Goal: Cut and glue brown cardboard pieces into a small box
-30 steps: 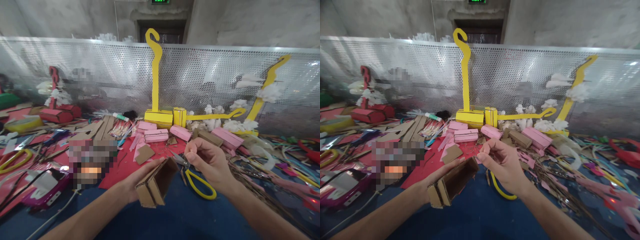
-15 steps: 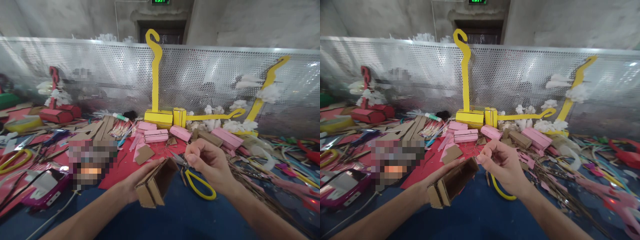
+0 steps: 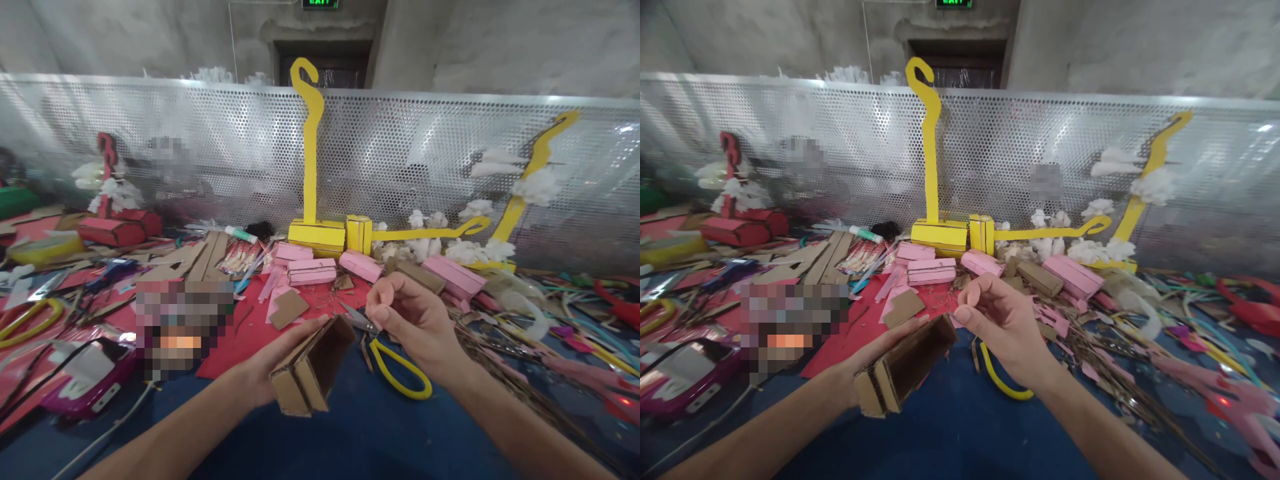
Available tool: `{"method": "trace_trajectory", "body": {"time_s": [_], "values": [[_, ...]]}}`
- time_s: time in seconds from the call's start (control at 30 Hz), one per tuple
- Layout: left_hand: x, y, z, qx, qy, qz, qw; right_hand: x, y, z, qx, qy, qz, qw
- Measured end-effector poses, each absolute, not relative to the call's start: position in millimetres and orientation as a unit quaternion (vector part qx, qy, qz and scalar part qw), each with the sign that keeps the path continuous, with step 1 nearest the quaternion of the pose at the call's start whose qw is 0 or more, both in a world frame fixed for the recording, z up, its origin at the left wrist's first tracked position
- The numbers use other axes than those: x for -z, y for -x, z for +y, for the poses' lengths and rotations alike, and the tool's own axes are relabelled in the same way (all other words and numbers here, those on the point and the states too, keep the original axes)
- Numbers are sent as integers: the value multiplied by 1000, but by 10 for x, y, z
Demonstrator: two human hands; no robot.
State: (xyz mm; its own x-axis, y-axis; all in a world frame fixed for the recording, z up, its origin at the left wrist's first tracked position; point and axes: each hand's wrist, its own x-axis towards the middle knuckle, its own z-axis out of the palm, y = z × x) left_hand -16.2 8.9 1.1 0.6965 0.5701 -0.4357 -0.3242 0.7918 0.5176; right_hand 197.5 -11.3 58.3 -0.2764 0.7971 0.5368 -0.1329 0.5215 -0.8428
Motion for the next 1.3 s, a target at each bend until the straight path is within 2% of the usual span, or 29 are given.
{"method": "trace_trajectory", "body": {"time_s": [0.77,1.3], "values": [[8,182,87,-230,-180,285,913,-543,-2016,-73,-398,207,-726,521],[16,184,100,-228,-177,272,918,-499,-2002,-38,-412,210,-691,556]]}}
